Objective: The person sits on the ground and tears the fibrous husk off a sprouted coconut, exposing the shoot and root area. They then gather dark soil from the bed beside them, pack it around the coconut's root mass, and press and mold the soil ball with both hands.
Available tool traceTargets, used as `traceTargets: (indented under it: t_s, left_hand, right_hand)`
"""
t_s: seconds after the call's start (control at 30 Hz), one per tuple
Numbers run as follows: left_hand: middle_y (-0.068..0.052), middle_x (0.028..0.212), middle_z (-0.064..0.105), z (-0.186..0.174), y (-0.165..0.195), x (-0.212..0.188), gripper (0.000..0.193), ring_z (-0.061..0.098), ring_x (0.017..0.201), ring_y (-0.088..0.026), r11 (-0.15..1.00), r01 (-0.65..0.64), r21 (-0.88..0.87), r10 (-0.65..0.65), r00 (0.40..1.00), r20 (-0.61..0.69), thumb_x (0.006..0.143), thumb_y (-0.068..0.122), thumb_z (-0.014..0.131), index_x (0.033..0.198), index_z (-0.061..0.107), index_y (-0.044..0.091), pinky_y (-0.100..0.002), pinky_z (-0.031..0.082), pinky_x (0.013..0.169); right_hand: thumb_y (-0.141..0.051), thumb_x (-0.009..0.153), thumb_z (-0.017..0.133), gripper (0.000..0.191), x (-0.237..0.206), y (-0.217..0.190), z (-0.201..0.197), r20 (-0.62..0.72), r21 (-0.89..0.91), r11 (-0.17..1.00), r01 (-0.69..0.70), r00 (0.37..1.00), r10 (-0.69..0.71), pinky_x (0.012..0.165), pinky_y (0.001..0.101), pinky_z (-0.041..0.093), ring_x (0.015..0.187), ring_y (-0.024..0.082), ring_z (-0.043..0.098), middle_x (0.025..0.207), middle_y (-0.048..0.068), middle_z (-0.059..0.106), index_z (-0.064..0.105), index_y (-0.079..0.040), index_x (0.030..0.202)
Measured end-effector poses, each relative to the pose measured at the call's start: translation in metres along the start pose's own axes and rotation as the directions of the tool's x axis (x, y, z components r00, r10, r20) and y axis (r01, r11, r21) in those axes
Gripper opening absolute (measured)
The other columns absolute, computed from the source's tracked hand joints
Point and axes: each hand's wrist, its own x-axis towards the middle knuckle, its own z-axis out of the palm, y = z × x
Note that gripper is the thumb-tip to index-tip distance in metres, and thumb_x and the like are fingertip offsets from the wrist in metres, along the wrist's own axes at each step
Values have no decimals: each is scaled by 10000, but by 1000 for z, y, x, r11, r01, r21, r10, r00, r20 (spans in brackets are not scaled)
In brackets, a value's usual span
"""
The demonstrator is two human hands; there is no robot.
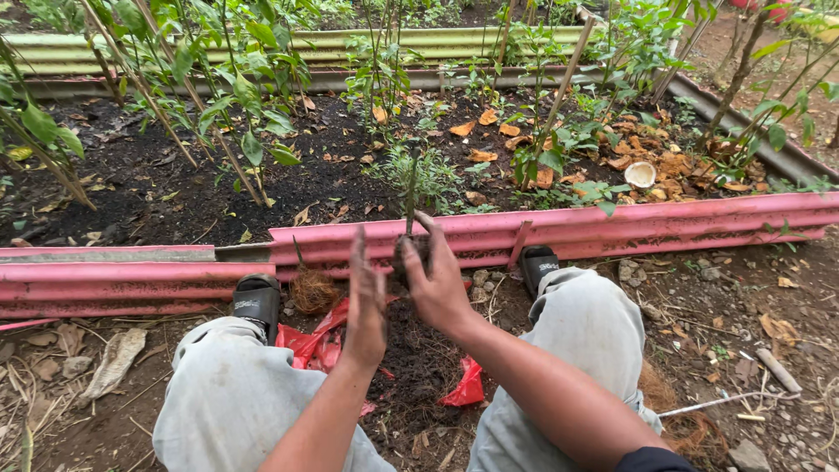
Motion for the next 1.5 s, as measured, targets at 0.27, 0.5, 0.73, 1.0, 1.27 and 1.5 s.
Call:
traceTargets:
  t_s: [0.27, 0.5, 0.73, 1.0, 1.27, 1.5]
  left_hand:
    - [-71, 1053, 715, -16, -17, 12, 430, 690, 937, -187, 939, 217, -267, -290, 916, -276, 892, 169, 739, 1278, 587, 58, -383, 582, 844]
    - [-57, 925, 702, -25, -21, 10, 174, 698, 753, -164, 869, 174, -464, -312, 920, -239, 907, 46, 712, 1076, 676, 30, -363, 612, 692]
    - [-98, 1025, 699, -22, -15, 1, 381, 717, 852, -192, 860, 235, -454, -250, 968, 29, 863, 121, 740, 1208, 619, 14, -373, 640, 786]
    - [-221, 1592, 343, -7, -16, -10, 852, 281, 1490, -375, 847, -107, 521, 130, 991, -8, 957, 622, 542, 1636, 294, 172, -539, 234, 1204]
    - [-250, 1704, 164, -17, -28, -5, 849, 207, 1566, -410, 615, -83, 785, 293, 947, -130, 1037, 702, 359, 1663, 240, 140, -541, 202, 1220]
    - [18, 1184, 633, -8, -30, 3, 689, 624, 1092, -121, 871, 190, -452, -249, 966, -75, 876, 492, 705, 1420, 477, 135, -333, 534, 915]
  right_hand:
    - [-637, 1069, 279, 794, -9, 18, 9, 461, 423, 902, -84, 877, -135, 1199, 530, 284, 1508, 363, 297, 1601, 191, 291, -62, -243, 1668]
    - [-533, 1089, 295, 664, 11, 20, -4, 302, 311, 950, -11, 949, -88, 1199, 498, 338, 1522, 298, 362, 1605, 211, 393, 202, -205, 1658]
    - [-517, 1093, 303, 627, 9, 17, -10, 271, 250, 968, 29, 958, -98, 1149, 431, 352, 1482, 285, 384, 1648, 191, 344, 276, -212, 1641]
    - [-558, 994, 422, 686, 1, 24, 11, 495, 696, 575, -430, 867, 49, 1035, 324, 545, 1256, 155, 630, 1438, 32, 589, 368, -208, 1580]
    - [-402, 1099, 572, 418, -1, 29, 7, 334, 426, 899, -101, 941, -53, 642, 235, 439, 765, 58, 500, 879, -13, 603, 662, 5, 1125]
    - [-500, 1136, 320, 600, -9, 4, -3, 263, -2, 888, 460, 857, -443, 1136, 431, 308, 1329, 294, 441, 1363, 202, 554, 478, -15, 1451]
